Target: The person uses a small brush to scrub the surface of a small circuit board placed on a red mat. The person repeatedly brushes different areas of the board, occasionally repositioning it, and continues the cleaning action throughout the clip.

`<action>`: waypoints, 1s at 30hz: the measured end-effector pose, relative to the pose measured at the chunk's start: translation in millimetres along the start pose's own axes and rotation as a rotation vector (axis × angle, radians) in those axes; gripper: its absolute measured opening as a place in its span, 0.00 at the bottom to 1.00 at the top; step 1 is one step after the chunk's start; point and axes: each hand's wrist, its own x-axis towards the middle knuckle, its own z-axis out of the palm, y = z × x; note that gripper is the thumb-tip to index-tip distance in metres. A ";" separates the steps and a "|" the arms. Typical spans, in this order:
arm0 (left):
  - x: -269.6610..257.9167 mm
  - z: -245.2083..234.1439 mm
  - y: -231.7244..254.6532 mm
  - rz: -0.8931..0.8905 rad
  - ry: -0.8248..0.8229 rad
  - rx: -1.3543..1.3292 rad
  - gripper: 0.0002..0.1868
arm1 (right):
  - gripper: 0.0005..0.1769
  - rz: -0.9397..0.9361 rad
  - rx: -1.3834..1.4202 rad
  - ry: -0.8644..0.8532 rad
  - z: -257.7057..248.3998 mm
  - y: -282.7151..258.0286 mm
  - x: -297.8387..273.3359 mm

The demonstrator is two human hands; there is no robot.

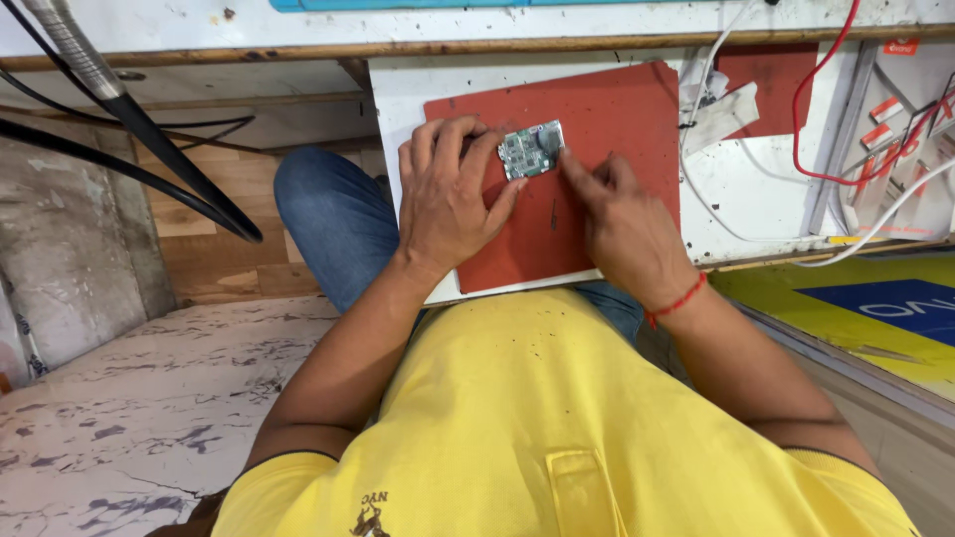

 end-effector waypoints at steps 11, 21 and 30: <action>1.6 4.4 -0.8 -0.031 -0.024 0.033 0.28 | 0.33 0.036 0.082 0.124 13.2 -9.2 1.9; 0.4 3.6 1.1 -0.001 -0.011 0.030 0.28 | 0.34 -0.030 0.097 0.045 20.0 -4.6 -15.5; 3.5 4.7 -3.3 0.019 0.025 0.013 0.27 | 0.29 -0.083 -0.076 0.071 -6.3 -3.0 0.6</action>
